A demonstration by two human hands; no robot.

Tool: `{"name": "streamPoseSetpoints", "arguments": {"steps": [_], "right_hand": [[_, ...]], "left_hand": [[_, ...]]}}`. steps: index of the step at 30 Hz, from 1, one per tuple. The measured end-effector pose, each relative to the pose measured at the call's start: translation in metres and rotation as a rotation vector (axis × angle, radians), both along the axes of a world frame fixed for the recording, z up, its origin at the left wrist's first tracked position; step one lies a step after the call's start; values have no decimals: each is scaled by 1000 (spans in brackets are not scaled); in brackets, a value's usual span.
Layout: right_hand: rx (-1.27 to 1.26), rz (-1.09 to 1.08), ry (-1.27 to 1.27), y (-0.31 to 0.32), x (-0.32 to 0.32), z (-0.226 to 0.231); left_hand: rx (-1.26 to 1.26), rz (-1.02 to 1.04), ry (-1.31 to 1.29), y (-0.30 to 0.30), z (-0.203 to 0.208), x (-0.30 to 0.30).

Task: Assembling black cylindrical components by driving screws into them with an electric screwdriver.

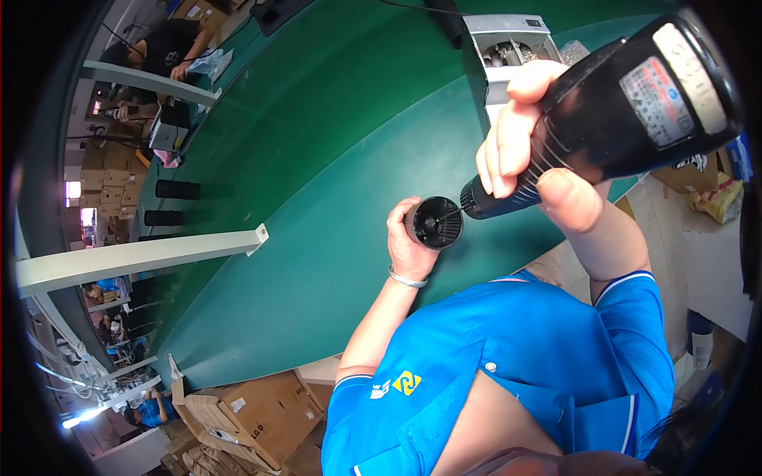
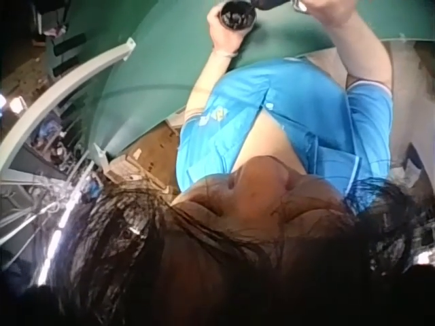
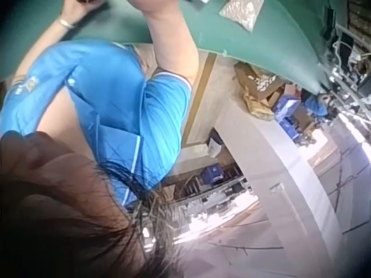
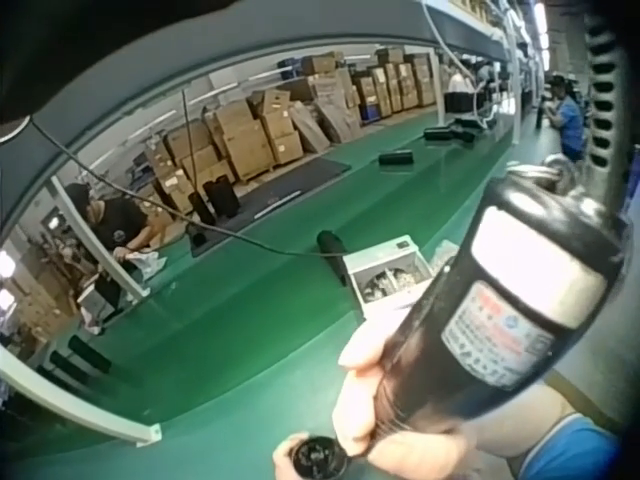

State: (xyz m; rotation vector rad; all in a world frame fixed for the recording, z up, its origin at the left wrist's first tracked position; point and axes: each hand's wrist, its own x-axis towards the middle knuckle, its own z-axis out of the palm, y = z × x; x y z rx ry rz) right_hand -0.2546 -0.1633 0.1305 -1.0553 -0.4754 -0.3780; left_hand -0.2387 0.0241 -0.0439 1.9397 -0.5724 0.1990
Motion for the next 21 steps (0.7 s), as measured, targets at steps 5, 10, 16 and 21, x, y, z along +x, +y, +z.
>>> {"name": "streamPoseSetpoints", "arguments": {"steps": [5, 10, 16, 21], "right_hand": [[-51, 5, 6, 1, 1, -6], [-58, -65, -24, 7, 3, -7], [-68, -34, -58, 9, 7, -14], [-104, -61, -46, 10, 7, -13]], "left_hand": [[-33, -8, 5, -1, -2, 0], [-78, -18, 30, -1, -5, 0], [-36, 3, 25, 1, -4, -2], [-22, 9, 3, 0, -1, 0]]}}
